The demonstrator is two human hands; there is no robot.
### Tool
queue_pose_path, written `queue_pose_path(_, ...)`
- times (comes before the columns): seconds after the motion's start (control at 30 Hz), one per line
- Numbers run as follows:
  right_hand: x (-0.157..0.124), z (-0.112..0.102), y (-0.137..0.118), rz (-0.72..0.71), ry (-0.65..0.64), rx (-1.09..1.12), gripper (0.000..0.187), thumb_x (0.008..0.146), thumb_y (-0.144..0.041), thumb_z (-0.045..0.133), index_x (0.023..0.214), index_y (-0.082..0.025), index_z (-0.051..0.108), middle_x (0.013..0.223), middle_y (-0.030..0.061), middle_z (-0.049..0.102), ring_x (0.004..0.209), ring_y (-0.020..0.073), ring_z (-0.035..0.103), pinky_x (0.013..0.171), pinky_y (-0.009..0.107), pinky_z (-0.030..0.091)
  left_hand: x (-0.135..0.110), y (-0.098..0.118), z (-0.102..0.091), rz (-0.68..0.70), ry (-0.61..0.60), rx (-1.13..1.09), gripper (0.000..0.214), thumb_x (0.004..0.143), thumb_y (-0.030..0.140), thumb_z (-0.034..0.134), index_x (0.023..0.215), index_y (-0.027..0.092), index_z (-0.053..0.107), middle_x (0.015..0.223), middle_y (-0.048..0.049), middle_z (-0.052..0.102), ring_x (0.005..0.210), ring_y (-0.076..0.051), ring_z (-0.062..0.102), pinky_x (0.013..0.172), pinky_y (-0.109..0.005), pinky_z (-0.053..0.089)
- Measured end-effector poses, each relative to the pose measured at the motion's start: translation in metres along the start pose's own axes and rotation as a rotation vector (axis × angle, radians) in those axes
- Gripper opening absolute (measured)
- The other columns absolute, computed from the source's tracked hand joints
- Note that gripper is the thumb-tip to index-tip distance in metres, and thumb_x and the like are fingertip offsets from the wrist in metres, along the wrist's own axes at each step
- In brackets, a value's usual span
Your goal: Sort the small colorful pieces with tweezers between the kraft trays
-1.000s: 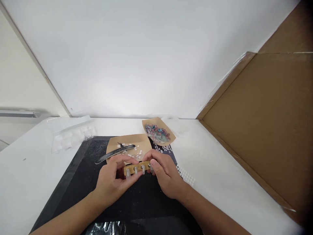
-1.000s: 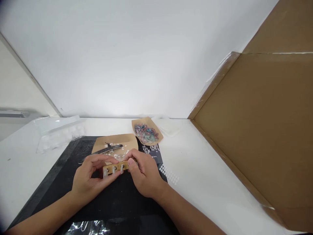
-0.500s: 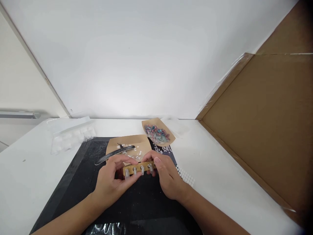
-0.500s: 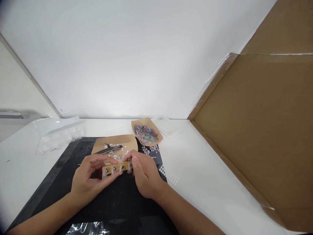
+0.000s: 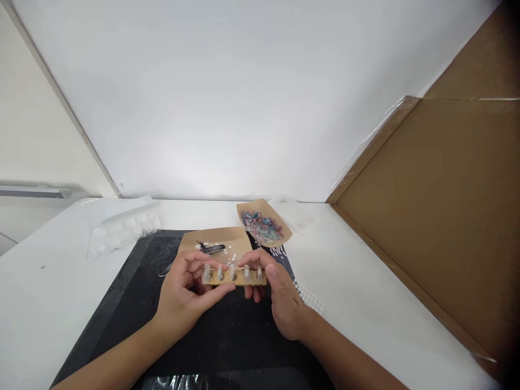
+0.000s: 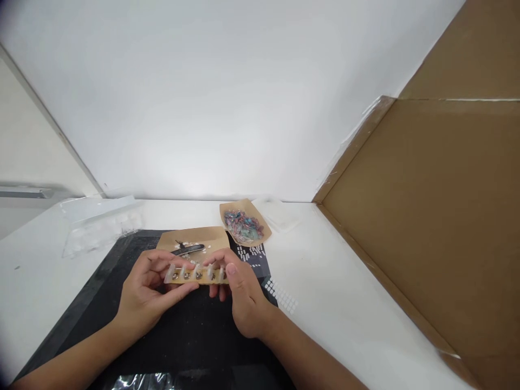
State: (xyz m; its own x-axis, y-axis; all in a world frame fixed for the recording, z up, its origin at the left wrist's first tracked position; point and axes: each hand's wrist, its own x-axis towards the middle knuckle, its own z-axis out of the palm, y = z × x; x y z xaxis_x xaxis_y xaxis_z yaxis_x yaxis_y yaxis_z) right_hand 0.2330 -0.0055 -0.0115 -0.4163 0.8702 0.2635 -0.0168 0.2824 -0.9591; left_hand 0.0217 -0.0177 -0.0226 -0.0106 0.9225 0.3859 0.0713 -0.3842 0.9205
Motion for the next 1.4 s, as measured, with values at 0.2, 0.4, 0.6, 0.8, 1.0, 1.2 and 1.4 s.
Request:
queue_pose_path(0.2,-0.001,0.004,0.002,0.016,0.039,0.152,0.048,0.107,-0.057,0.023,0.118,-0.024,0.056,0.074,0.0002,0.061,0.063,0.0153,0.050,0.061,0.030,0.040,0.005,0.002,0.000,-0.165,0.029,-0.169,0.054,0.073,0.022,0.091,0.105,0.022,0.047,0.096,-0.0052,0.078,0.062,-0.013,0.071,0.046,-0.017,0.054)
queue_pose_path(0.4,-0.004,0.001,-0.006,0.018,-0.002,0.066,0.036,0.104,-0.053,0.048,0.129,-0.026,0.050,0.094,0.0024,0.062,0.080,0.0165,0.055,0.071,0.030,0.046,0.012,0.010,0.000,-0.248,0.092,-0.173,0.058,0.073,0.025,0.092,0.105,0.022,0.043,0.090,-0.0021,0.078,0.043,-0.005,0.060,0.036,-0.013,0.047)
queue_pose_path(0.6,-0.001,0.001,-0.012,0.044,-0.014,-0.161,0.031,0.104,-0.045,0.051,0.128,-0.026,0.049,0.105,0.0049,0.061,0.089,0.0188,0.060,0.080,0.034,0.054,0.012,0.009,-0.001,-0.256,0.092,-0.218,0.062,0.072,0.027,0.093,0.106,0.023,0.041,0.089,-0.0016,0.078,0.045,-0.008,0.063,0.036,-0.015,0.050)
queue_pose_path(0.8,0.003,0.004,-0.002,0.051,0.004,-0.231,0.033,0.105,-0.044,0.051,0.130,-0.023,0.053,0.104,0.0057,0.067,0.086,0.0185,0.064,0.079,0.033,0.057,0.011,0.005,-0.003,-0.226,0.092,-0.211,0.058,0.074,0.024,0.092,0.106,0.022,0.043,0.089,-0.0028,0.079,0.055,-0.011,0.069,0.045,-0.017,0.054)
queue_pose_path(1.0,0.008,0.008,0.006,0.001,0.105,-0.170,0.032,0.104,-0.043,0.055,0.129,-0.024,0.057,0.117,0.0075,0.069,0.098,0.0213,0.069,0.093,0.037,0.056,0.009,0.000,-0.005,-0.079,0.105,-0.161,0.077,0.076,0.019,0.090,0.130,0.026,0.035,0.111,-0.0106,0.079,0.093,-0.022,0.078,0.070,-0.027,0.062)
queue_pose_path(1.2,0.015,0.004,0.012,0.007,0.357,-0.104,0.037,0.102,-0.047,0.058,0.130,-0.023,0.056,0.114,0.0083,0.073,0.100,0.0213,0.070,0.096,0.038,0.055,0.009,-0.002,-0.004,0.141,0.136,0.017,0.080,0.078,0.016,0.086,0.139,0.028,0.036,0.137,-0.0148,0.063,0.107,-0.024,0.071,0.063,-0.025,0.058)
queue_pose_path(1.4,0.023,-0.011,0.001,-0.026,0.637,-0.034,0.046,0.098,-0.052,0.062,0.130,-0.020,0.056,0.108,0.0102,0.075,0.105,0.0257,0.072,0.094,0.043,0.056,0.007,-0.009,-0.011,0.342,-0.029,0.338,0.037,0.087,0.015,0.079,0.118,0.024,0.059,0.075,0.0046,0.068,0.059,-0.011,0.061,0.061,-0.024,0.055)
